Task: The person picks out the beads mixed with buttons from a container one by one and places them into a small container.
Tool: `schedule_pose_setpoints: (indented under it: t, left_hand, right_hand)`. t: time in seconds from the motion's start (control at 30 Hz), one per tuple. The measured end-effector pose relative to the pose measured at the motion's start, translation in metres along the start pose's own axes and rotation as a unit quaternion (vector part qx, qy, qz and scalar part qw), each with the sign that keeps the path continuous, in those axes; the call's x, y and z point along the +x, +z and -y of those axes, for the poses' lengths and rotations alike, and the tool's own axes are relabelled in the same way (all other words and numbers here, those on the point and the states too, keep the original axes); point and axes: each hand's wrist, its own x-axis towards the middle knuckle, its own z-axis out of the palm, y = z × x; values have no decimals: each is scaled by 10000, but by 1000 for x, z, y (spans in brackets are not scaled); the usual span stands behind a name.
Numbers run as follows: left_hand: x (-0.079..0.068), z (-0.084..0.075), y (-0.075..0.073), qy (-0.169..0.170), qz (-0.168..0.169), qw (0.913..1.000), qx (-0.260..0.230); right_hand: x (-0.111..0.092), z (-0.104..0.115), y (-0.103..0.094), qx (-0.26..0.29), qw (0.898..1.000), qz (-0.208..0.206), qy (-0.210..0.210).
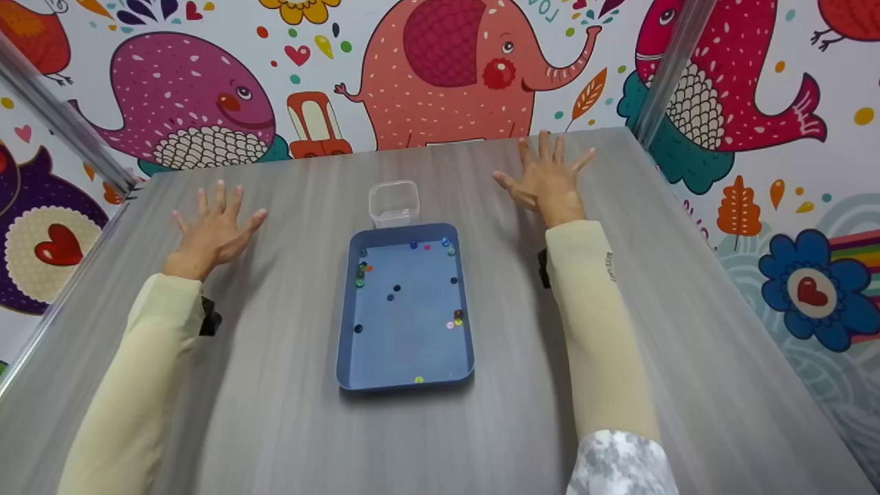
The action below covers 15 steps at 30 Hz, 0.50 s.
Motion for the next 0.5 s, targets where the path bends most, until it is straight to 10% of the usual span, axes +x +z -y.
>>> schedule_pose_setpoints:
  t: [0.5]
  left_hand:
    - [-17, -2, 5, 437, 61, 9990, -43]
  right_hand:
    - [-13, 5, 5, 93, 9993, -86, -357]
